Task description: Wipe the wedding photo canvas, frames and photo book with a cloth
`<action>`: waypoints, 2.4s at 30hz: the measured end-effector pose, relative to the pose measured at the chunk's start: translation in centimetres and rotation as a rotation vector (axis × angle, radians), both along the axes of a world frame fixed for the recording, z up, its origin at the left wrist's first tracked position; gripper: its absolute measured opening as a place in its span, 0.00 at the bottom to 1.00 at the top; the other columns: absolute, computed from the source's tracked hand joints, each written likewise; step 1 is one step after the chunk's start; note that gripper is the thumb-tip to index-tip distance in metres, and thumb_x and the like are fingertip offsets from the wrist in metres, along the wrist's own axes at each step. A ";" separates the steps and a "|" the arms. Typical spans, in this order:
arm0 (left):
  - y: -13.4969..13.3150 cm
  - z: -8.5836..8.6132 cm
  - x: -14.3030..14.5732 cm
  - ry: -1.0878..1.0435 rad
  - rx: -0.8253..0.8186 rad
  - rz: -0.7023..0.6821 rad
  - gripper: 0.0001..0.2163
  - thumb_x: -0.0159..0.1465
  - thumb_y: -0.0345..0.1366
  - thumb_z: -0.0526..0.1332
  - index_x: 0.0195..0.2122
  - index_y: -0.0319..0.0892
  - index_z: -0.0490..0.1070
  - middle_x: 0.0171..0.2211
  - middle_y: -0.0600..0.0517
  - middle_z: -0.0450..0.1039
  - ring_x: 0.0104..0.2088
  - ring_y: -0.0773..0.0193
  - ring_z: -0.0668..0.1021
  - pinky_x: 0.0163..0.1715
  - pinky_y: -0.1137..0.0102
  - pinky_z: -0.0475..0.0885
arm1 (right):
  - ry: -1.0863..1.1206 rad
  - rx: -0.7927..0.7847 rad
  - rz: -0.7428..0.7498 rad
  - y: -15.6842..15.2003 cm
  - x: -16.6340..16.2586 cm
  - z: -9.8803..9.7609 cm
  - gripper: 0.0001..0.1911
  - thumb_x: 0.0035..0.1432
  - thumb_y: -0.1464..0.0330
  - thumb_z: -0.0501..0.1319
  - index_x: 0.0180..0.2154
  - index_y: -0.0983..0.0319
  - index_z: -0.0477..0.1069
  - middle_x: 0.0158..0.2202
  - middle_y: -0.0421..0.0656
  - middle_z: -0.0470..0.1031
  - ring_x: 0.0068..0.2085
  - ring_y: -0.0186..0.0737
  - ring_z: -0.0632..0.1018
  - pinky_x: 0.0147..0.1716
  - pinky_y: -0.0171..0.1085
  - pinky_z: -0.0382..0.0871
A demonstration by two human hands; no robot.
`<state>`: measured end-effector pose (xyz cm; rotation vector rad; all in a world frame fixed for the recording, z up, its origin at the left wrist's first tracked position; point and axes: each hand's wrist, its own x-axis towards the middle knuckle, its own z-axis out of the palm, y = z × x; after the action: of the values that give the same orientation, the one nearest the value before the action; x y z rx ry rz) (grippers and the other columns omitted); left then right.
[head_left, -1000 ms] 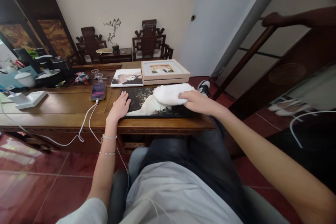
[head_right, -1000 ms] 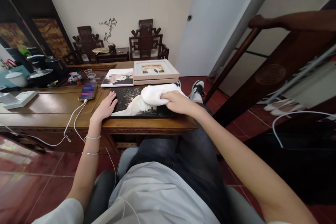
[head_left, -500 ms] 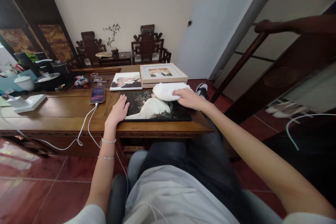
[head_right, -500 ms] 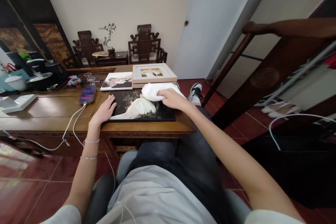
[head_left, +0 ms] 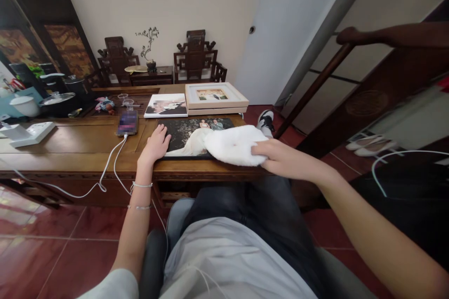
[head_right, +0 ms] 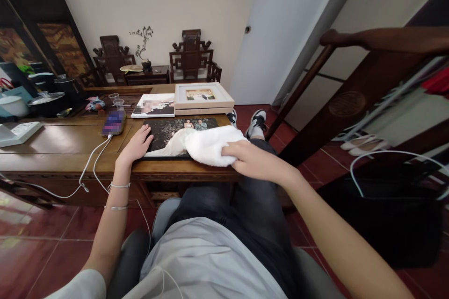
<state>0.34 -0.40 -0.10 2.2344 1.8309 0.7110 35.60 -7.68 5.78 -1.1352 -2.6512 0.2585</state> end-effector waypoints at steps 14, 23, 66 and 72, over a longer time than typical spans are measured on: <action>-0.1 0.4 0.0 -0.020 -0.031 0.006 0.24 0.71 0.41 0.48 0.65 0.38 0.59 0.71 0.38 0.49 0.72 0.52 0.50 0.66 0.48 0.54 | -0.013 0.165 -0.185 14.7 -3.8 -1.2 0.23 0.43 0.79 0.51 0.39 0.66 0.79 0.43 0.51 0.81 0.44 0.48 0.77 0.41 0.36 0.63; 0.3 -0.2 -0.2 -0.015 0.002 0.002 0.22 0.71 0.40 0.49 0.64 0.40 0.62 0.70 0.39 0.52 0.71 0.53 0.54 0.66 0.49 0.56 | -0.053 0.116 -0.091 3.9 -3.3 -0.5 0.19 0.42 0.80 0.51 0.31 0.60 0.75 0.34 0.47 0.79 0.39 0.47 0.77 0.40 0.38 0.64; -0.5 0.6 0.3 -0.005 -0.023 -0.010 0.21 0.71 0.39 0.49 0.63 0.40 0.62 0.70 0.40 0.53 0.71 0.52 0.55 0.66 0.47 0.54 | 0.027 0.166 0.025 -2.8 -5.1 -1.5 0.20 0.43 0.81 0.50 0.34 0.61 0.75 0.45 0.51 0.77 0.49 0.49 0.76 0.47 0.41 0.67; -0.6 0.8 0.3 0.034 -0.056 0.001 0.23 0.71 0.39 0.48 0.65 0.37 0.60 0.70 0.38 0.51 0.71 0.52 0.54 0.66 0.49 0.54 | -0.059 0.130 -0.092 4.9 -8.0 -0.6 0.19 0.45 0.82 0.51 0.34 0.64 0.76 0.36 0.50 0.79 0.40 0.47 0.77 0.40 0.37 0.65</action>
<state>0.61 -1.01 0.69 2.2244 1.8440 0.6174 27.57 -2.83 5.23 -1.2359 -2.6135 0.0355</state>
